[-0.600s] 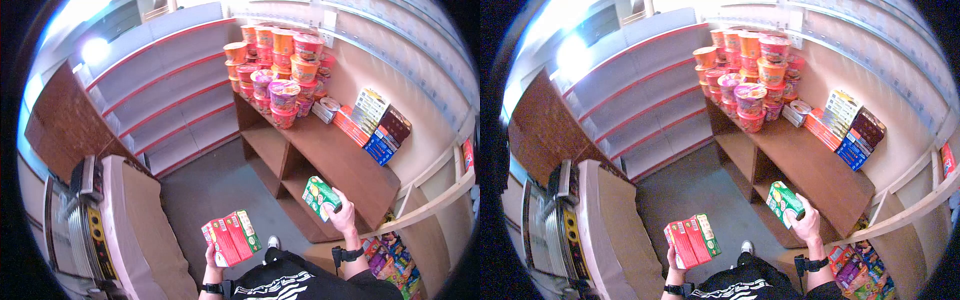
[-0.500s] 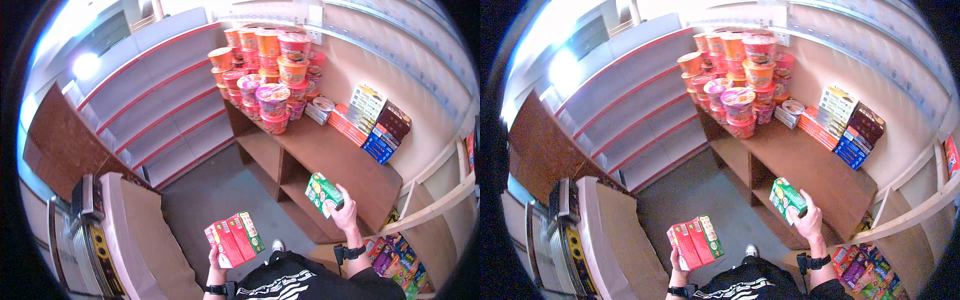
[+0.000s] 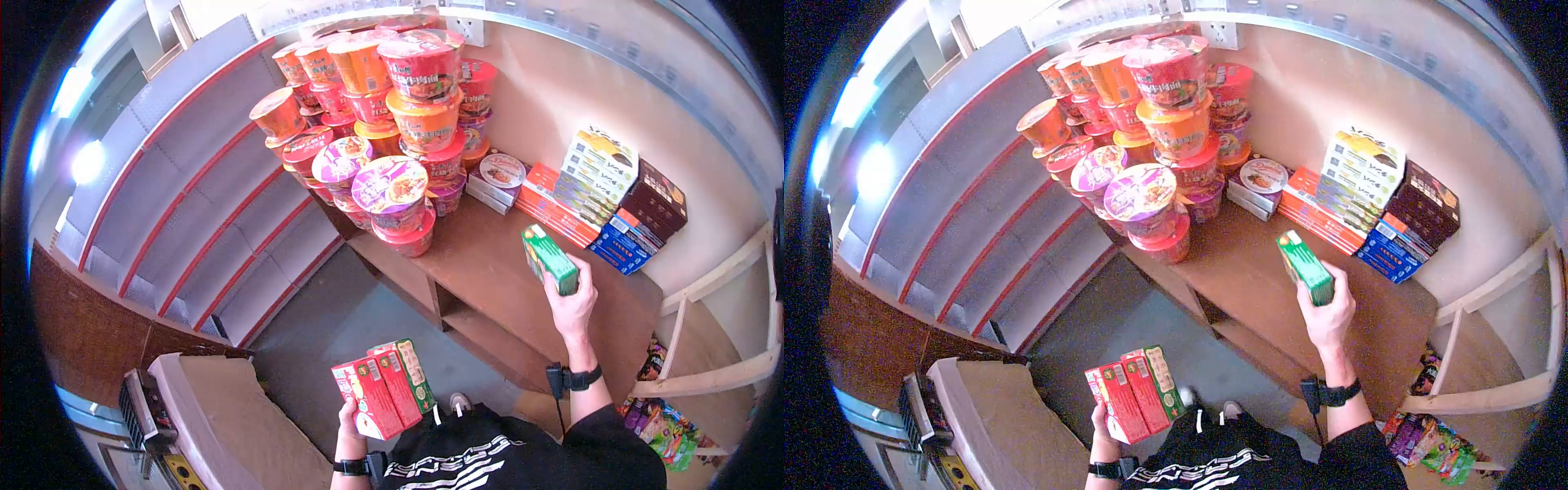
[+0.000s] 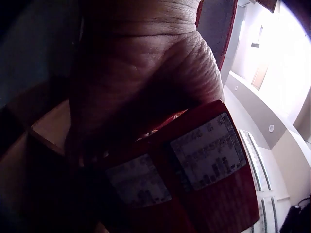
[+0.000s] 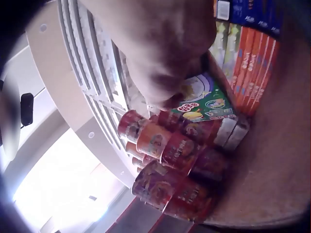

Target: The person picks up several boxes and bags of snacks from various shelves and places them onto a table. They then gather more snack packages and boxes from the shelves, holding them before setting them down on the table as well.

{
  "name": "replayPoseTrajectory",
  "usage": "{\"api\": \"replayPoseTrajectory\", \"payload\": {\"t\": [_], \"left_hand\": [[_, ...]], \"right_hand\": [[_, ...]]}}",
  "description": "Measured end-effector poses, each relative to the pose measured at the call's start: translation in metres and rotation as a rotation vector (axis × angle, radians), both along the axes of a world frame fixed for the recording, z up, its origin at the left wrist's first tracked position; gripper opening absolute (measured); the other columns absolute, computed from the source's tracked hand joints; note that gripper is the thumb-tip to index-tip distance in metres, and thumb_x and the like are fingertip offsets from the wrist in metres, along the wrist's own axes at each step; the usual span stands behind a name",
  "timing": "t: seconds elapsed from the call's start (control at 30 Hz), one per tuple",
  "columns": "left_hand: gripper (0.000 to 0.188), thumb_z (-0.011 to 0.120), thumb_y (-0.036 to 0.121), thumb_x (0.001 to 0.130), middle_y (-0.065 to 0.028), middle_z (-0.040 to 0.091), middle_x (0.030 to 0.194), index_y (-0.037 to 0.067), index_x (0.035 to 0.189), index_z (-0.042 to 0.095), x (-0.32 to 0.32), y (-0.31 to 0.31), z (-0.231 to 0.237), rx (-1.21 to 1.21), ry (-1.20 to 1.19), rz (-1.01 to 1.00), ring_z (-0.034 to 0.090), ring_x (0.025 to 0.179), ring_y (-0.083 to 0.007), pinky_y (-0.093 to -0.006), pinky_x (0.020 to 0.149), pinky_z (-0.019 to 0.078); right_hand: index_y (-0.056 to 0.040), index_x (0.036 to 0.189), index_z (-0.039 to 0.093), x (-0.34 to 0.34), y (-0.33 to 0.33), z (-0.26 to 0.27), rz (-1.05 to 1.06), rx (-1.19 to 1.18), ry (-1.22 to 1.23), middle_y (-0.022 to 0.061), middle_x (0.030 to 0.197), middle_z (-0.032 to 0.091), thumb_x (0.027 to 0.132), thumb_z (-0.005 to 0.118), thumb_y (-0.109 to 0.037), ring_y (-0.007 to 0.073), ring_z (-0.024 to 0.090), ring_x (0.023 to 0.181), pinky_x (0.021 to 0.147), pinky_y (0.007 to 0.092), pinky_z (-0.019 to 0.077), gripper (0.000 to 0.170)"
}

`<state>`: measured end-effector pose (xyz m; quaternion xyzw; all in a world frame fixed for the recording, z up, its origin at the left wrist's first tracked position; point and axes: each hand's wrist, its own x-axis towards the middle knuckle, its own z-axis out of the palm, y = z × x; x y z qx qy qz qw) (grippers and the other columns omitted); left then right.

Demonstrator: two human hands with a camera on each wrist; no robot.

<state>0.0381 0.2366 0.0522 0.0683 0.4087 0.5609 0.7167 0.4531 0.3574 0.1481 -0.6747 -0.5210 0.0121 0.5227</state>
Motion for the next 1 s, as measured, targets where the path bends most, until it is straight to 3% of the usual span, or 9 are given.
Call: {"api": "replayPoseTrajectory", "payload": {"t": [0.23,0.3,0.4,0.5,0.57,0.67,0.77,0.8,1.0], "left_hand": [[0.063,0.069,0.030,0.079,-0.0129,0.062,0.120,-0.001,0.129,0.048,-0.037,0.071,-0.009,-0.070,-0.042,-0.076,0.063,0.104,-0.0257,-0.0398,0.093,0.0493],[0.064,0.071,0.026,0.078,-0.0120,0.061,0.123,0.000,0.131,0.047,-0.047,0.096,-0.002,-0.094,-0.020,-0.240,0.062,0.106,-0.0254,-0.0394,0.096,0.0478],[0.074,0.078,0.017,0.071,-0.0100,0.059,0.126,0.000,0.134,0.044,-0.083,0.136,-0.045,-0.078,-0.106,-0.479,0.058,0.112,-0.0237,-0.0384,0.100,0.0447],[0.072,0.077,0.016,0.073,-0.0121,0.059,0.124,0.000,0.134,0.044,-0.087,0.174,-0.035,-0.055,-0.125,-0.706,0.060,0.111,-0.0240,-0.0382,0.098,0.0461],[0.070,0.077,0.017,0.075,-0.0122,0.060,0.124,0.000,0.134,0.044,-0.085,0.193,-0.038,-0.037,-0.167,-0.842,0.060,0.110,-0.0227,-0.0369,0.097,0.0466],[0.071,0.078,0.019,0.076,-0.0120,0.060,0.124,0.000,0.135,0.043,-0.079,0.216,-0.029,-0.028,-0.130,-0.971,0.059,0.111,-0.0213,-0.0355,0.096,0.0468],[0.072,0.078,0.020,0.077,-0.0113,0.059,0.124,0.000,0.136,0.042,-0.071,0.228,-0.037,-0.037,-0.162,-1.029,0.059,0.111,-0.0207,-0.0352,0.097,0.0466],[0.072,0.078,0.019,0.077,-0.0115,0.059,0.125,0.000,0.137,0.041,-0.064,0.231,-0.034,-0.027,-0.178,-1.044,0.058,0.112,-0.0207,-0.0350,0.097,0.0460],[0.076,0.073,0.013,0.081,-0.0111,0.052,0.133,0.000,0.142,0.031,-0.014,0.251,-0.021,0.003,-0.166,-1.206,0.052,0.120,-0.0188,-0.0339,0.104,0.0401]], "right_hand": [[-0.0055,0.119,0.059,-0.029,0.119,0.030,-0.044,0.204,-0.462,0.0128,0.116,0.064,0.066,0.074,0.004,0.0299,0.061,0.108,0.096,0.0397,0.0469,0.055],[-0.0062,0.122,0.057,-0.028,0.158,0.031,-0.042,0.190,-0.461,0.0107,0.121,0.062,0.066,0.073,0.004,0.0290,0.058,0.114,0.099,0.0402,0.0436,0.059],[-0.0077,0.128,0.053,-0.031,0.207,0.020,-0.146,-0.049,-0.664,0.0090,0.130,0.056,0.066,0.073,0.001,0.0267,0.049,0.124,0.100,0.0401,0.0383,0.066],[-0.0075,0.131,0.051,-0.038,0.237,-0.004,-0.136,-0.329,-0.781,0.0118,0.131,0.055,0.076,0.073,-0.021,0.0306,0.045,0.127,0.103,0.0469,0.0339,0.061],[-0.0054,0.131,0.051,-0.043,0.234,-0.008,-0.130,-0.446,-0.779,0.0150,0.136,0.050,0.080,0.071,-0.030,0.0318,0.042,0.130,0.105,0.0495,0.0307,0.060],[-0.0015,0.130,0.051,-0.044,0.227,-0.015,-0.167,-0.355,-0.668,0.0219,0.142,0.040,0.085,0.066,-0.019,0.0355,0.039,0.132,0.108,0.0483,0.0312,0.051],[-0.0025,0.136,0.045,-0.029,0.229,-0.017,-0.046,-0.331,-0.504,0.0233,0.143,0.039,0.087,0.061,-0.010,0.0372,0.038,0.133,0.108,0.0439,0.0342,0.052],[-0.0014,0.138,0.042,-0.028,0.232,-0.016,-0.045,-0.348,-0.553,0.0240,0.143,0.038,0.089,0.057,-0.005,0.0382,0.037,0.133,0.108,0.0417,0.0355,0.051],[-0.0004,0.136,0.044,-0.022,0.215,0.000,0.029,-0.251,-0.470,0.0240,0.142,0.039,0.088,0.059,-0.008,0.0382,0.034,0.135,0.110,0.0424,0.0327,0.051]]}}
